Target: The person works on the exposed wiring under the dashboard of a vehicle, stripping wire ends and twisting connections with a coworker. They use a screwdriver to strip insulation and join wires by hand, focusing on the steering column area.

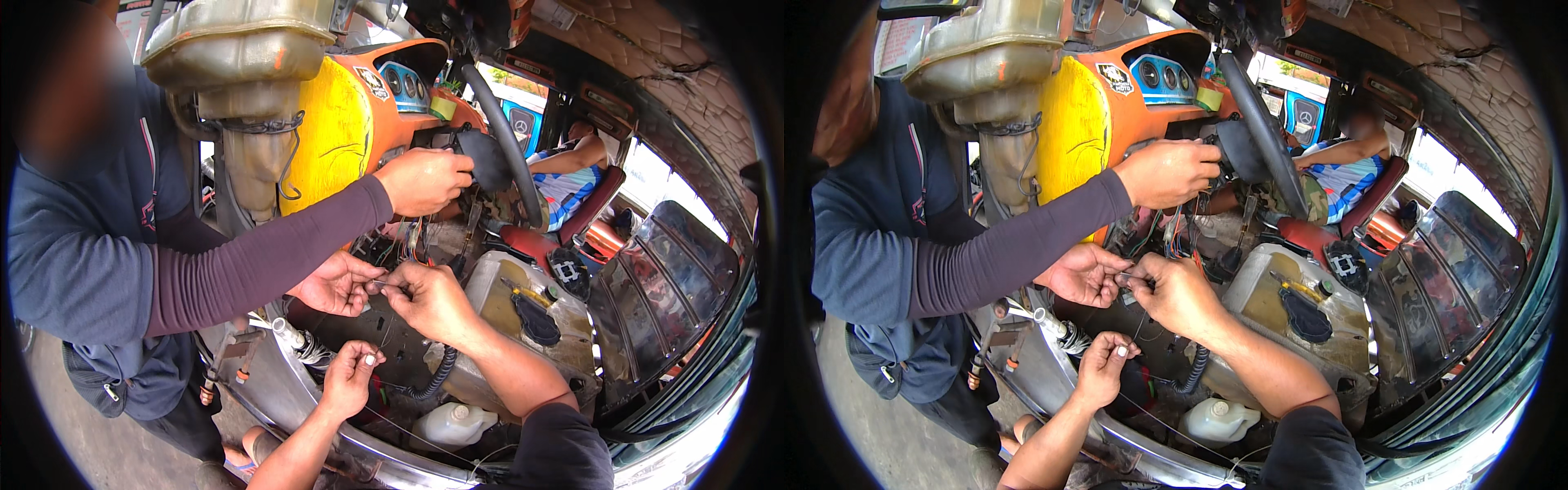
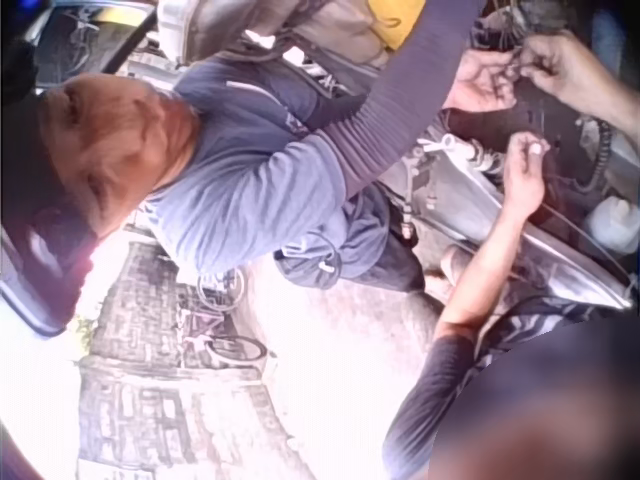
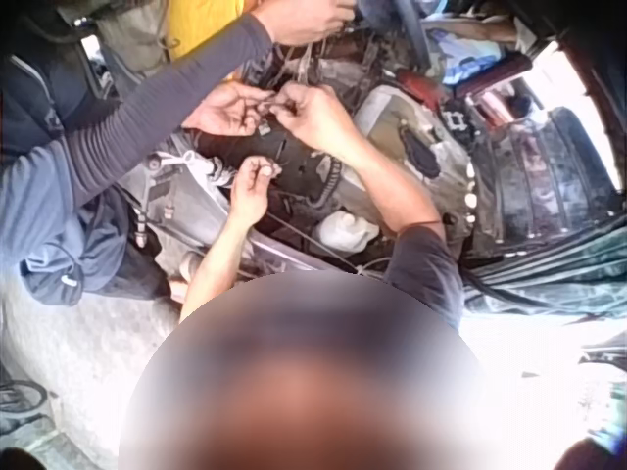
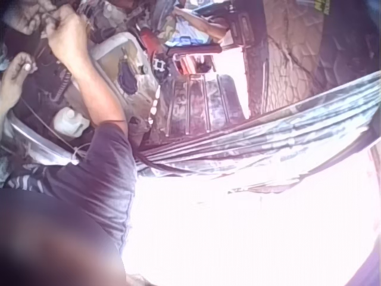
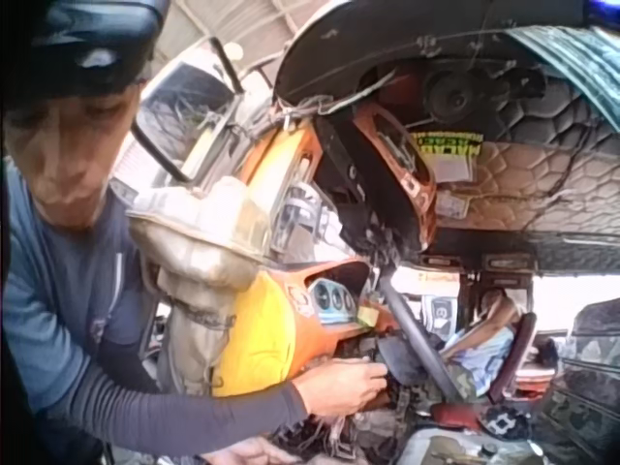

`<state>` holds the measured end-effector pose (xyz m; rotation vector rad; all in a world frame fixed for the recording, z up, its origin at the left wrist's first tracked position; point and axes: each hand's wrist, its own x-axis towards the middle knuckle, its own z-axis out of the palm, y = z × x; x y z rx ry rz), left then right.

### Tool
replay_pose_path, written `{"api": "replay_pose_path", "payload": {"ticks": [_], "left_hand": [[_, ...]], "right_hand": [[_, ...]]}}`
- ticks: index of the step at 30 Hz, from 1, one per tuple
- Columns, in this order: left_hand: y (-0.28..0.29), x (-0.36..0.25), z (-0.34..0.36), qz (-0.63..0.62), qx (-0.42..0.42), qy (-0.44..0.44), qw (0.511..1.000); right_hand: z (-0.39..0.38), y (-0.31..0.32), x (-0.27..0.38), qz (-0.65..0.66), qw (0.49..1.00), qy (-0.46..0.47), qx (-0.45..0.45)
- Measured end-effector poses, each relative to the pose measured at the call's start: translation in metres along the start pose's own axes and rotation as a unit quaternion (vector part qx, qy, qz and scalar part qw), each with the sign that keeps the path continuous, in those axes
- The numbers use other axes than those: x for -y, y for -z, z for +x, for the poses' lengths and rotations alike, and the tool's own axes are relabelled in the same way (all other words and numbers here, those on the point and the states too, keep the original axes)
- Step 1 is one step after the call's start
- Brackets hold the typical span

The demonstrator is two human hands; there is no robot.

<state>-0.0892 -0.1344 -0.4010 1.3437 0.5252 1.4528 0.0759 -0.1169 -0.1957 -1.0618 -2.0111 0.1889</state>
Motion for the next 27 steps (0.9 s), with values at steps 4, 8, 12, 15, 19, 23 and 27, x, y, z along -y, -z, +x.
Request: {"api": "replay_pose_path", "payload": {"ticks": [4,8,12,15,19,23,27], "left_hand": [[0.001,0.001,-0.001,-0.005,0.001,0.012,1.0],[0.001,0.004,-0.001,-0.002,0.008,0.002,1.0],[0.0,0.006,-0.002,-0.004,0.011,0.002,1.0],[0.001,0.006,-0.002,-0.011,0.001,0.006,1.0],[0.002,0.005,-0.001,0.018,0.001,-0.004,1.0],[0.001,0.005,0.0,0.002,-0.023,-0.011,1.0],[0.003,0.004,0.001,-0.006,-0.045,-0.032,0.998]], "right_hand": [[0.0,0.011,0.006,0.075,0.996,-0.043,-0.033],[0.005,0.01,0.003,0.045,0.998,-0.03,-0.011],[0.007,0.007,-0.003,-0.004,0.999,0.04,-0.014],[0.007,0.009,-0.004,-0.003,1.0,0.023,-0.01],[0.006,0.01,-0.005,0.006,1.0,0.027,-0.01],[0.006,0.009,-0.012,0.028,0.999,-0.03,-0.009],[0.009,0.007,-0.019,0.091,0.996,-0.02,-0.006]]}}
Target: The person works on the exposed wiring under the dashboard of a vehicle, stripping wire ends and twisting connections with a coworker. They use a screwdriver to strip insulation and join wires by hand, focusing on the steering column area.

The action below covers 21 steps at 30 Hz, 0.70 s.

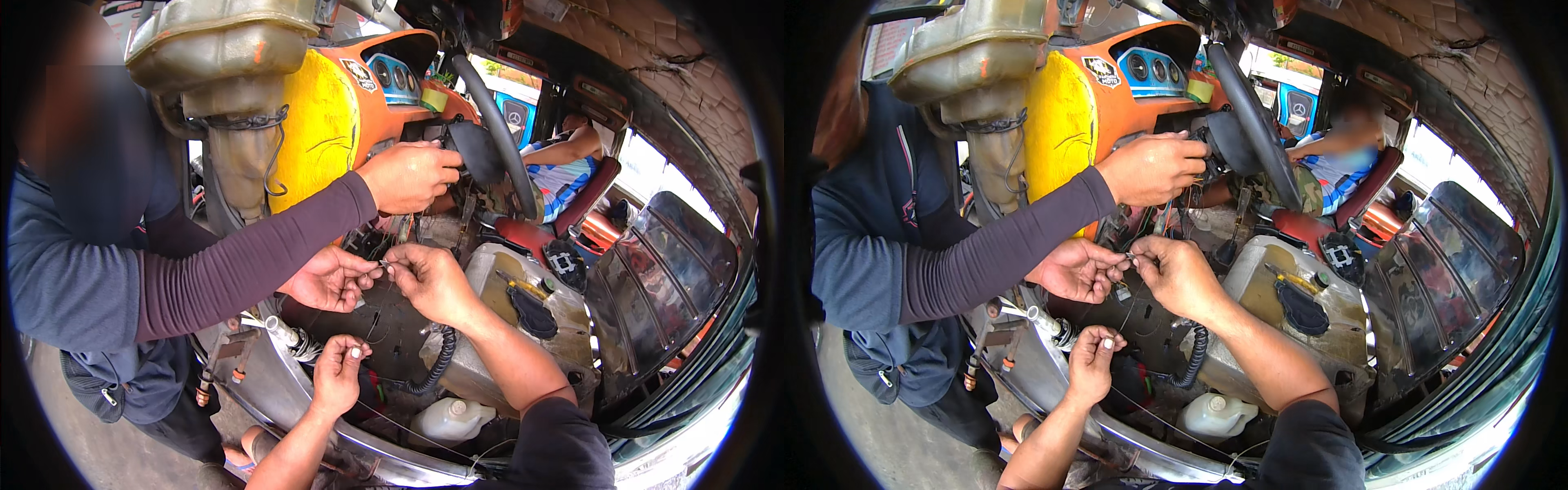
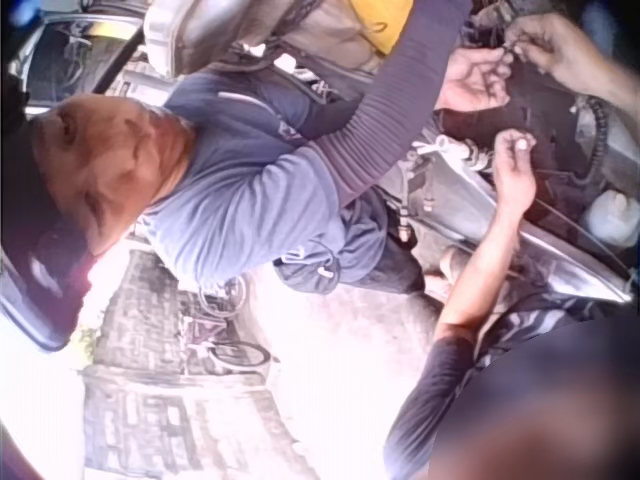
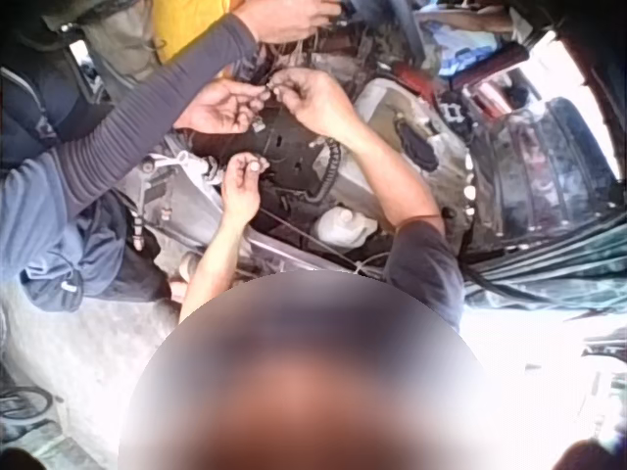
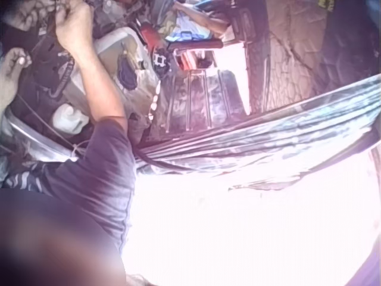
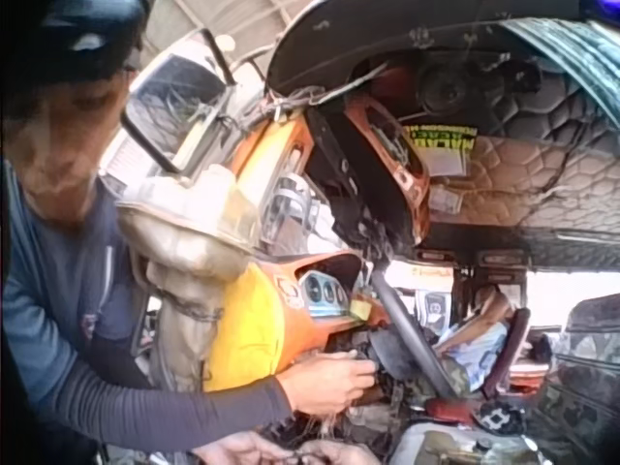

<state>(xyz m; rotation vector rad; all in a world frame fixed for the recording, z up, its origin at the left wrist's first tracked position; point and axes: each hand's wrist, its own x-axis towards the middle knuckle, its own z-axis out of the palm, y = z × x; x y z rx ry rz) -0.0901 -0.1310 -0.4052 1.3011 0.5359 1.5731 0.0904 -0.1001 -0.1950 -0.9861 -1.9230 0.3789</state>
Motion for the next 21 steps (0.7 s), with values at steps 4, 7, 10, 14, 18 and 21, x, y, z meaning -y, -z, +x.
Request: {"api": "replay_pose_path", "payload": {"ticks": [4,7,10,14,18,21], "left_hand": [[0.001,0.001,0.001,-0.023,-0.007,-0.002,1.0],[0.001,0.002,0.001,-0.027,0.001,-0.006,1.0],[0.001,0.002,-0.001,-0.034,0.006,-0.004,0.999],[0.0,0.0,-0.001,-0.04,-0.002,-0.003,0.999],[0.007,-0.01,0.003,-0.004,0.033,-0.019,0.999],[0.023,-0.027,0.008,0.028,0.023,0.005,0.999]], "right_hand": [[-0.002,0.004,-0.001,-0.015,0.999,-0.02,0.041],[-0.001,0.012,0.001,0.032,0.996,-0.065,0.044],[0.005,0.033,0.005,0.113,0.987,-0.107,0.036],[0.005,0.071,0.011,0.103,0.984,-0.141,0.045],[0.002,0.085,0.005,0.054,0.982,-0.159,0.08],[-0.002,0.091,-0.008,0.072,0.98,-0.153,0.106]]}}
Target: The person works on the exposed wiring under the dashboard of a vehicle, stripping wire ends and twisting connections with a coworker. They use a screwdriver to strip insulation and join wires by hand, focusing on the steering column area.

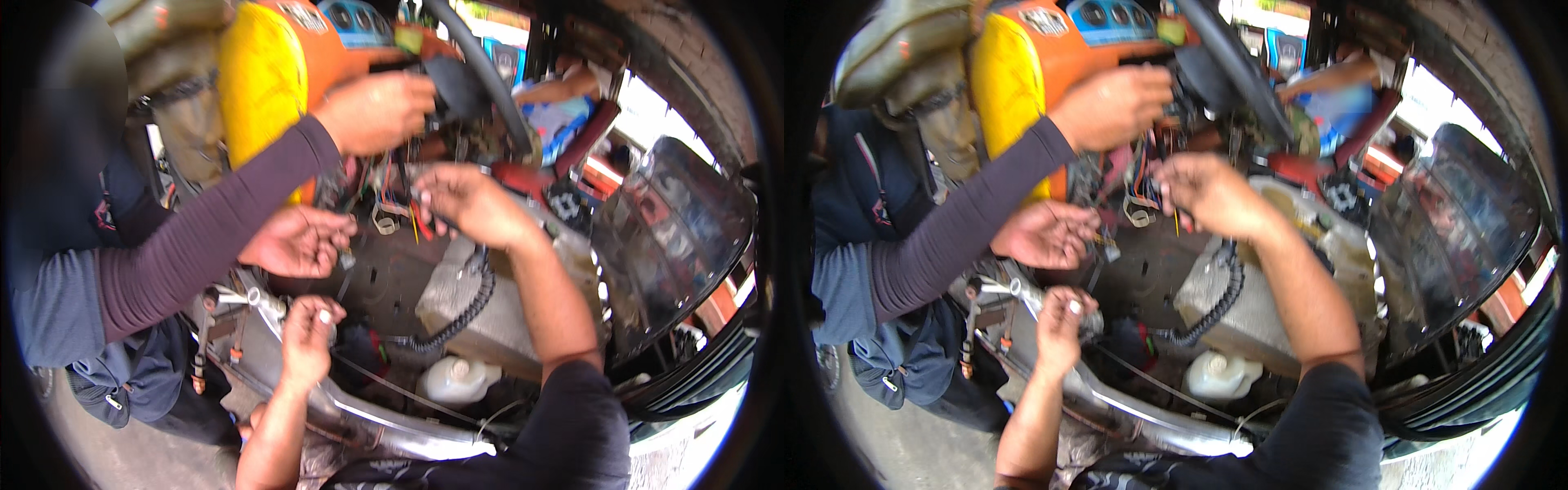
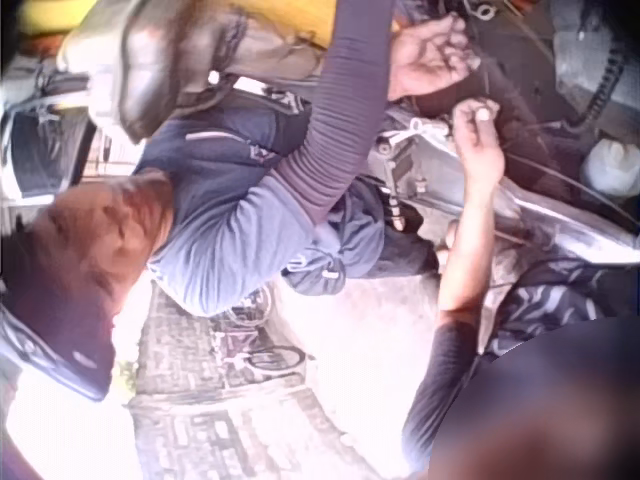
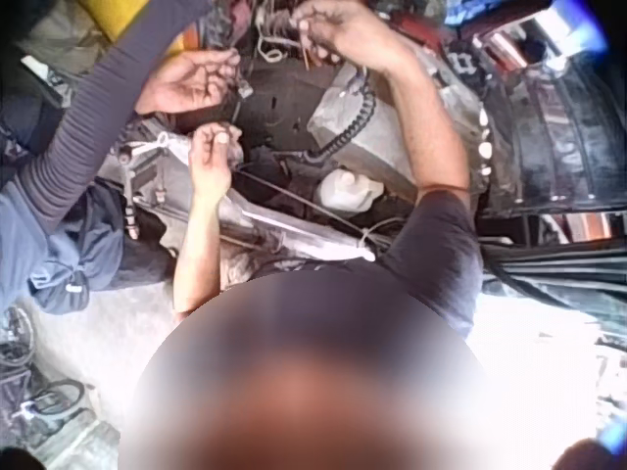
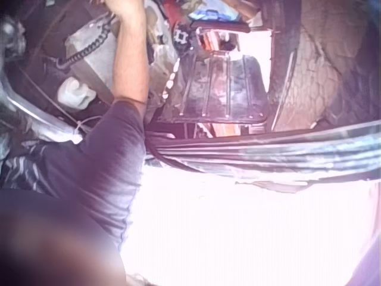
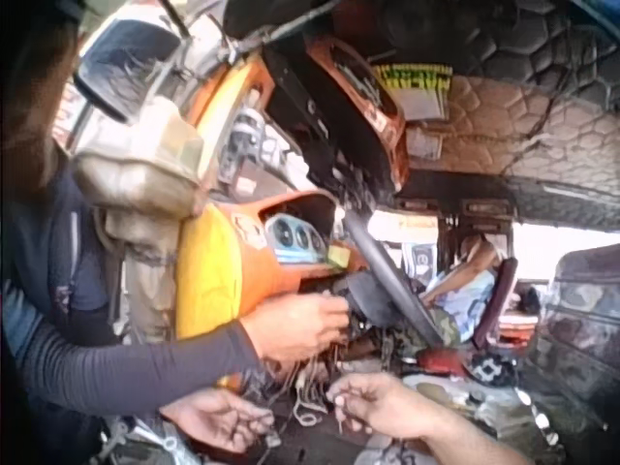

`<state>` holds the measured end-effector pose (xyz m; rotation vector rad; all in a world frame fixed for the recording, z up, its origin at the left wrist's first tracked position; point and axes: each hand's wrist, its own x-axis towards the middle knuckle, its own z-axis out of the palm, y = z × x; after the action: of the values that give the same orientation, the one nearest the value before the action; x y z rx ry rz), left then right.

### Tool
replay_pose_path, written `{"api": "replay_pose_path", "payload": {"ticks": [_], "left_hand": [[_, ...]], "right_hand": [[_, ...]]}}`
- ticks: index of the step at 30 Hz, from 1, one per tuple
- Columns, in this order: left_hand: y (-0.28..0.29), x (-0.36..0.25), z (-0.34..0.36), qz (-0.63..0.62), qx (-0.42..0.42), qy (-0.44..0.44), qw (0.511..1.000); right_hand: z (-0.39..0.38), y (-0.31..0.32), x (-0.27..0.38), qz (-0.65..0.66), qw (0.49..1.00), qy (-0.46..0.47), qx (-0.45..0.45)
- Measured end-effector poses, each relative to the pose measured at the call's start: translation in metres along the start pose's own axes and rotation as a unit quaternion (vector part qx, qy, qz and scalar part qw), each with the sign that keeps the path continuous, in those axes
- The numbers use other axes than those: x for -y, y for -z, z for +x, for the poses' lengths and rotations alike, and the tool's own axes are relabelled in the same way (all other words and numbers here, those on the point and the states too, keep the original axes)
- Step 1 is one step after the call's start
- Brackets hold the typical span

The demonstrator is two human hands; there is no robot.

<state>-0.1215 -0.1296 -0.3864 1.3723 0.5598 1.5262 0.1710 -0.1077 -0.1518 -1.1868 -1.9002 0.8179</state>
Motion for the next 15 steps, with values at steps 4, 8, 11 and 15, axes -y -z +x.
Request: {"api": "replay_pose_path", "payload": {"ticks": [4,8,11,15], "left_hand": [[0.028,-0.026,0.008,0.025,0.006,-0.003,1.0],[0.03,-0.033,0.005,0.038,0.003,0.0,0.999],[0.018,-0.027,-0.004,0.034,0.002,0.003,0.999],[0.007,-0.016,-0.009,0.022,0.002,0.004,1.0]], "right_hand": [[0.001,0.007,-0.017,0.015,0.999,0.021,-0.02],[0.008,0.009,-0.023,0.014,1.0,0.004,-0.023],[0.011,0.002,-0.027,-0.009,1.0,-0.01,0.026],[0.009,0.002,-0.034,-0.053,0.997,-0.051,0.023]]}}
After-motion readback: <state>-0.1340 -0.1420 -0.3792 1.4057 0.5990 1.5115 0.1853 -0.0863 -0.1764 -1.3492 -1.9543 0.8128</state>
